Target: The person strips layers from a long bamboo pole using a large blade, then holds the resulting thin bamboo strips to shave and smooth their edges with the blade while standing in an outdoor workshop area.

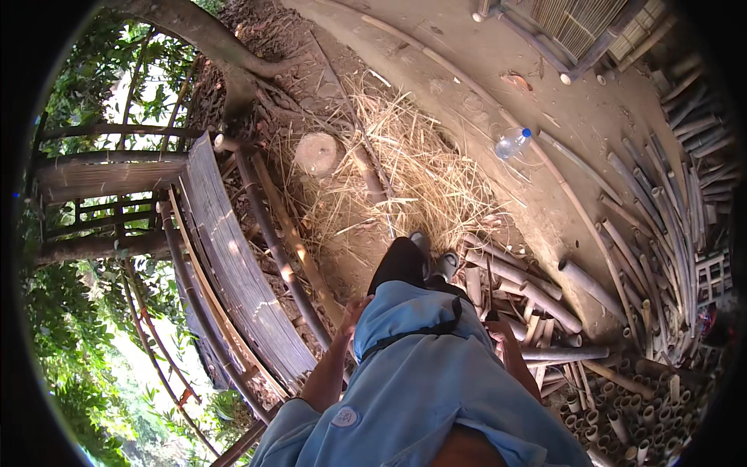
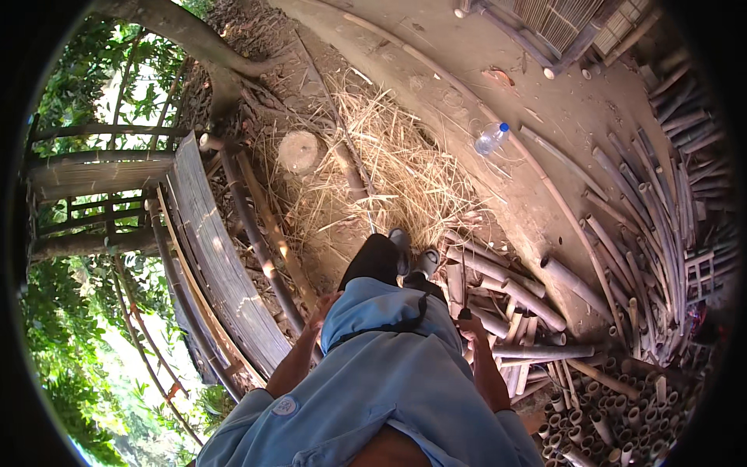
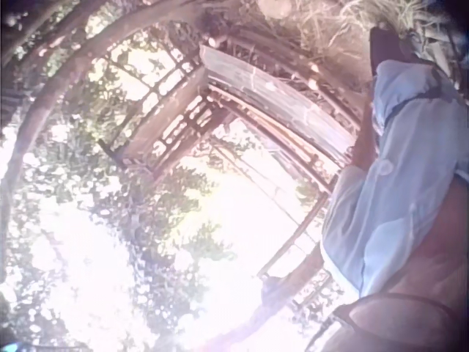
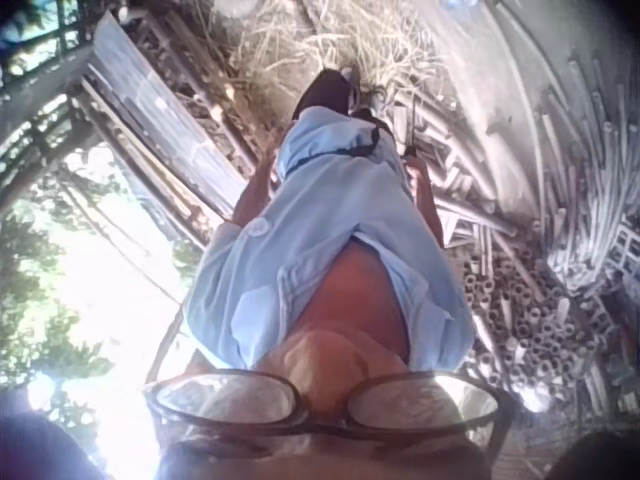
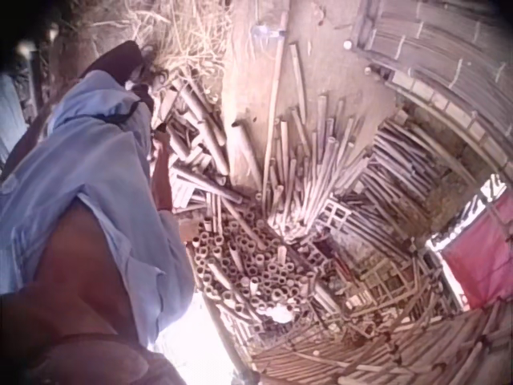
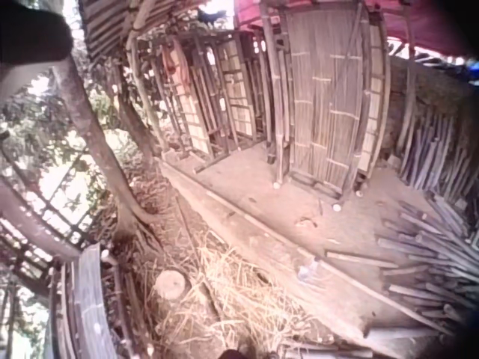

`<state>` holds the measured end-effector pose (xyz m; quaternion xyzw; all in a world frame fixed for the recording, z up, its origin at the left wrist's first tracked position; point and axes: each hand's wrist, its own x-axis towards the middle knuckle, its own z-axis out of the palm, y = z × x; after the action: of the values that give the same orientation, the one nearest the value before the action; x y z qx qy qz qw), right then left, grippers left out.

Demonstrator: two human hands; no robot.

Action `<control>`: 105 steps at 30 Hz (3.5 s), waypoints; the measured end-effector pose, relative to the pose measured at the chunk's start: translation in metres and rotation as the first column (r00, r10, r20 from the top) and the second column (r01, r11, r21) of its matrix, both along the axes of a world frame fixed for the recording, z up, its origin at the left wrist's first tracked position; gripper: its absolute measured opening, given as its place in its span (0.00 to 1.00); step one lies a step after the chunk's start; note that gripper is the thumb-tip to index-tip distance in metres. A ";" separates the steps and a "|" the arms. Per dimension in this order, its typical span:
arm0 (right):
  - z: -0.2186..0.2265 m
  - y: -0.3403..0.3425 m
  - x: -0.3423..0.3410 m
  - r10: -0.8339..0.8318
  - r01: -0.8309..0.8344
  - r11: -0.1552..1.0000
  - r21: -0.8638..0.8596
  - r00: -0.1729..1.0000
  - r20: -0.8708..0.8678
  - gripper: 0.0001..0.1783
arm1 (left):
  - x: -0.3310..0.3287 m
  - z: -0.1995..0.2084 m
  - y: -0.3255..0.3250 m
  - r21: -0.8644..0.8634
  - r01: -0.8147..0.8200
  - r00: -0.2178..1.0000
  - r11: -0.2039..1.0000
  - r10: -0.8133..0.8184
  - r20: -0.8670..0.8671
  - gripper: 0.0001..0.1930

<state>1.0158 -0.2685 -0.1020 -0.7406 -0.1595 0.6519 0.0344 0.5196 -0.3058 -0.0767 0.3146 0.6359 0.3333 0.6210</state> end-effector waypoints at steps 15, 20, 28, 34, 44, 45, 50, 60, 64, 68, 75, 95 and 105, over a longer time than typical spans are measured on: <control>0.017 0.022 0.022 0.178 -0.197 0.970 0.142 0.974 0.137 0.13 | 0.042 0.127 -0.001 -0.168 0.071 0.882 0.983 -0.140 -0.450 0.23; 0.025 0.035 0.020 0.241 -0.273 0.943 0.192 0.954 0.177 0.13 | 0.029 0.124 -0.043 -0.335 -0.377 0.921 0.864 0.309 -0.239 0.22; 0.048 0.062 -0.022 0.353 -0.435 0.842 0.319 0.892 0.283 0.12 | -0.027 0.137 -0.105 -0.141 -0.252 0.921 0.957 0.192 -0.340 0.10; 0.070 0.082 -0.126 0.432 -0.561 0.708 0.428 0.824 0.366 0.12 | -0.083 0.112 -0.150 -0.235 -0.454 0.878 0.860 0.387 -0.281 0.10; 0.088 0.087 -0.357 0.570 -0.680 0.493 0.542 0.724 0.389 0.12 | -0.277 0.060 -0.114 -0.042 -0.652 0.632 0.757 0.512 -0.582 0.15; 0.092 0.093 -0.374 0.578 -0.698 0.455 0.552 0.704 0.413 0.12 | -0.299 0.057 -0.104 -0.038 -0.652 0.629 0.757 0.513 -0.584 0.15; 0.100 0.131 -0.454 0.516 -0.552 0.696 0.458 0.829 0.215 0.16 | -0.388 0.046 -0.055 0.166 -0.534 0.441 0.829 0.440 -0.782 0.13; 0.001 0.272 -0.623 0.532 -0.583 0.346 0.735 0.767 0.357 0.17 | -0.494 -0.035 0.006 0.071 -0.516 0.357 0.854 0.289 -0.888 0.13; -0.058 0.310 -0.676 0.518 -0.577 0.339 0.743 0.774 0.364 0.18 | -0.537 -0.100 0.019 -0.068 -0.501 0.307 0.863 0.104 -0.946 0.15; -0.118 0.317 -0.707 0.486 -0.522 0.402 0.752 0.818 0.308 0.17 | -0.581 -0.163 0.028 -0.118 -0.530 0.285 0.840 0.045 -0.957 0.20; -0.217 0.315 -0.745 0.402 -0.540 0.369 0.756 0.827 0.394 0.20 | -0.610 -0.213 0.040 -0.057 -0.301 0.277 0.952 0.030 -0.961 0.24; -0.196 0.267 -0.825 0.356 -0.519 0.238 0.821 0.833 0.424 0.17 | -0.627 -0.217 0.008 0.442 -0.210 0.302 0.872 0.488 -0.819 0.23; -0.246 0.275 -0.821 0.417 -0.375 0.454 0.808 0.891 0.179 0.16 | -0.667 -0.125 0.040 0.284 -0.617 0.550 0.734 0.660 -0.511 0.26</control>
<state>0.1945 0.0061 -0.3481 -0.5633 -0.6123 0.5058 0.2279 -0.1477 -0.2660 -0.2018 0.1697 0.8513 0.4450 0.2202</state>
